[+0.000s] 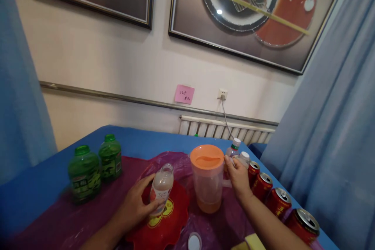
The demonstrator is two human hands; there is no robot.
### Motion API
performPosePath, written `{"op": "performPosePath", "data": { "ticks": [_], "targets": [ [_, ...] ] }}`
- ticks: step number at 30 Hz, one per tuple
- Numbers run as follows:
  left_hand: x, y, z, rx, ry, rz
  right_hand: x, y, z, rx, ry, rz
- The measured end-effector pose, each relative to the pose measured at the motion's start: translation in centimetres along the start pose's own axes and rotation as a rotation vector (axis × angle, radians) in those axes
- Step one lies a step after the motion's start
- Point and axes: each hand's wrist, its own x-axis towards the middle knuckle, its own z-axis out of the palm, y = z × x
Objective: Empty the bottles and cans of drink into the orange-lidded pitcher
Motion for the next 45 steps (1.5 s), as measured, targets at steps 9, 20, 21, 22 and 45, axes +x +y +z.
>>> {"op": "performPosePath", "data": {
  "ticks": [9,20,21,22,45],
  "targets": [
    [-0.1,1.8,-0.7,0.046,0.003,0.040,5.6,-5.7,-1.4,-0.184,-0.186,-0.125],
    [-0.6,1.8,-0.5,0.027,0.004,0.027,8.1,-10.9,0.9,-0.287,-0.306,-0.330],
    [-0.7,1.8,-0.4,0.025,-0.003,0.019,8.1,-11.2,1.1,-0.296,-0.314,-0.341],
    [-0.7,1.9,-0.4,0.022,-0.010,0.013,8.1,-11.4,1.3,-0.311,-0.324,-0.354],
    [-0.8,4.0,-1.8,-0.004,-0.127,-0.033,8.1,-12.7,2.8,-0.499,-0.473,-0.526]
  ]
}}
